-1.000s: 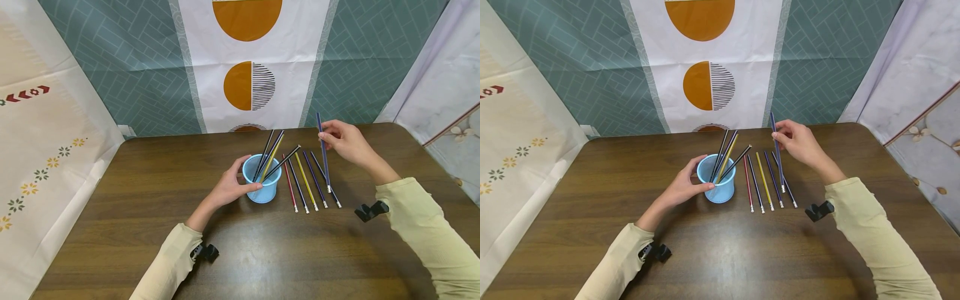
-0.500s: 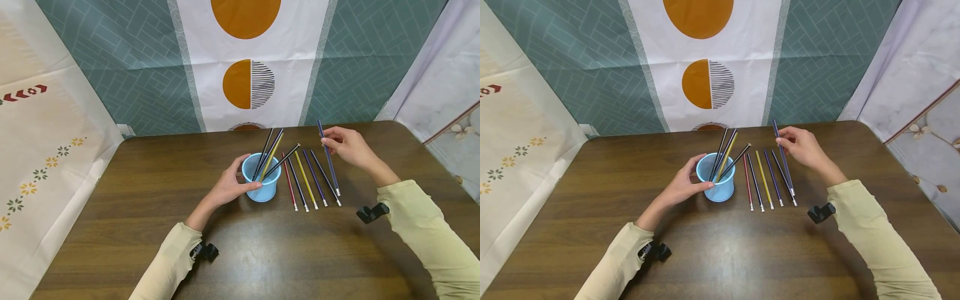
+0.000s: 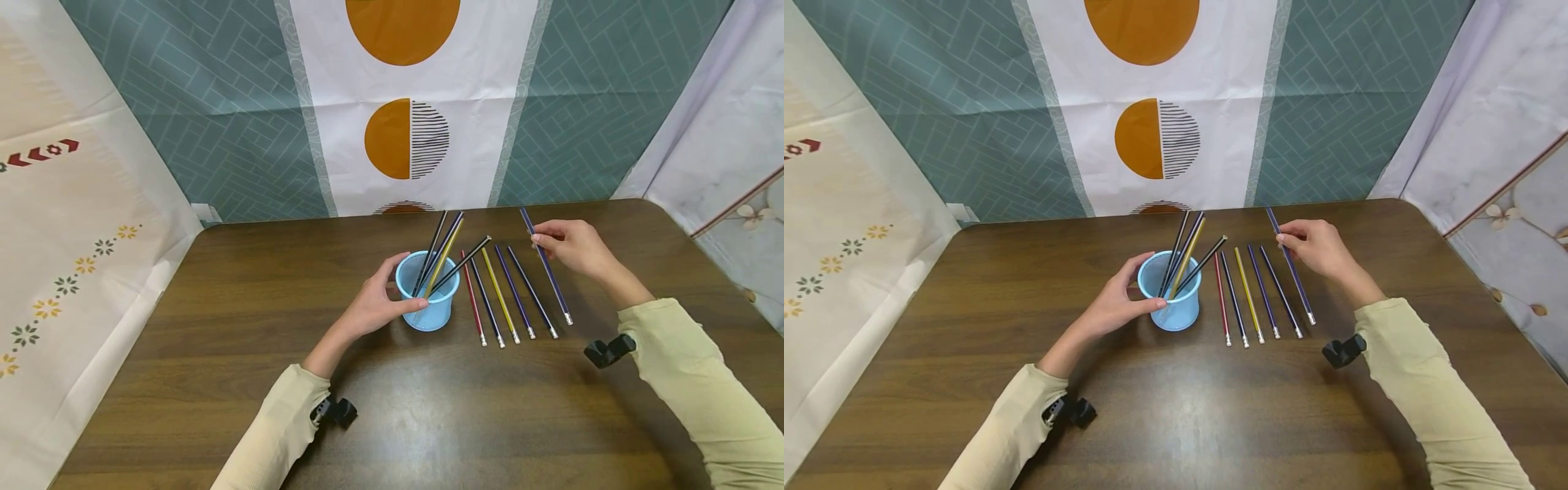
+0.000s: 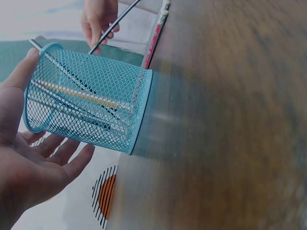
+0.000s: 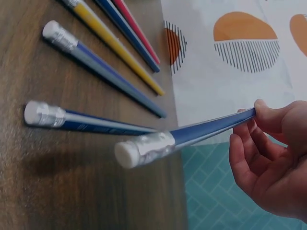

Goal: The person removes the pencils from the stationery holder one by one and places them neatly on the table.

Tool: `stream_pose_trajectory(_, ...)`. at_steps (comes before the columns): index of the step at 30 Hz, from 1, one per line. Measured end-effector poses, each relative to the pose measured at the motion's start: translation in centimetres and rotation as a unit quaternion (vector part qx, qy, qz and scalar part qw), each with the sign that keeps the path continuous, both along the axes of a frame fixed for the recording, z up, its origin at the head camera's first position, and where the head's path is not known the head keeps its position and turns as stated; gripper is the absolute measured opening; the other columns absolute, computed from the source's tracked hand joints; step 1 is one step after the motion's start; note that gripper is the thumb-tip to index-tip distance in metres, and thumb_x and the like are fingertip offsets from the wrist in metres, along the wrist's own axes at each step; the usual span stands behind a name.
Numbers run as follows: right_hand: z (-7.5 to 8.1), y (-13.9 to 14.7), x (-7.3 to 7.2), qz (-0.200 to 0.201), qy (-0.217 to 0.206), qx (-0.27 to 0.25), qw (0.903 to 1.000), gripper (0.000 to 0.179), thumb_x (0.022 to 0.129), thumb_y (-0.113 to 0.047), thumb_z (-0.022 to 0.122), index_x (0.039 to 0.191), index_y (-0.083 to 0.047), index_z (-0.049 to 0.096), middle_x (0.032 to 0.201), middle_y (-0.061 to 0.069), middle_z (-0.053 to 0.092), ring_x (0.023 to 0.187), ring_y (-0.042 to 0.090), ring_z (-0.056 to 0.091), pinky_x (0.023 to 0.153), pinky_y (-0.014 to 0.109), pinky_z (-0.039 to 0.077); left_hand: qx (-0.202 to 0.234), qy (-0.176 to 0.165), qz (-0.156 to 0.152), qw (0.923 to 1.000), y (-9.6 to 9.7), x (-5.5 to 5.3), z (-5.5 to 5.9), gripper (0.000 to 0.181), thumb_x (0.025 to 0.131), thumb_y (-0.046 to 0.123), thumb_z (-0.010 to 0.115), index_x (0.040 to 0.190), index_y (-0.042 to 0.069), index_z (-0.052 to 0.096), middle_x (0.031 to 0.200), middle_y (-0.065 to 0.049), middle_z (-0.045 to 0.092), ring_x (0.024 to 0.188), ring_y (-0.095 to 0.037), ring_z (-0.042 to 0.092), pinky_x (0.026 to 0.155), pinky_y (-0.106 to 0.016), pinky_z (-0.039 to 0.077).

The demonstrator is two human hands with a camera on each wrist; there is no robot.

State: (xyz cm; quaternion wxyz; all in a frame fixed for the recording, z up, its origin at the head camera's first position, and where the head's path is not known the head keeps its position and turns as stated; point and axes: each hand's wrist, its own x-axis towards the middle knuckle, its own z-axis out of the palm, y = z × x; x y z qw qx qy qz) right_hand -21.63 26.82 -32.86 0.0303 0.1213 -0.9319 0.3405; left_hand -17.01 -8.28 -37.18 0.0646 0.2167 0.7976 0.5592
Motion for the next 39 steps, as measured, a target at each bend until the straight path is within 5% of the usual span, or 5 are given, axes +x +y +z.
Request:
stream_pose_trajectory(7, -0.6, 0.6, -0.3, -0.007, -0.015, 0.012, 0.9998, 0.029, 0.099, -0.016, 0.057, 0.109, 0.011, 0.064, 0.092, 0.021, 0.068, 0.07, 0.026, 0.062, 0.056, 0.023, 0.046, 0.0, -0.003, 0.001, 1.0, 0.0, 0.0, 0.0, 0.085, 0.08, 0.013, 0.08, 0.149, 0.009, 0.03, 0.135, -0.013, 0.048, 0.11, -0.031, 0.059, 0.092, -0.041, 0.05)
stream_pose_trajectory(39, -3.7, 2.5, -1.2, -0.005, -0.099, 0.008, 0.9951, 0.03, 0.099, -0.011, 0.055, 0.113, 0.015, 0.058, 0.084, 0.015, 0.064, 0.068, 0.015, 0.059, 0.062, 0.026, 0.054, -0.003, 0.011, 0.0, 0.9999, -0.1, -0.1, -0.1, 0.084, 0.08, 0.013, 0.08, 0.148, 0.007, 0.031, 0.133, -0.013, 0.05, 0.111, -0.028, 0.057, 0.09, -0.037, 0.051)
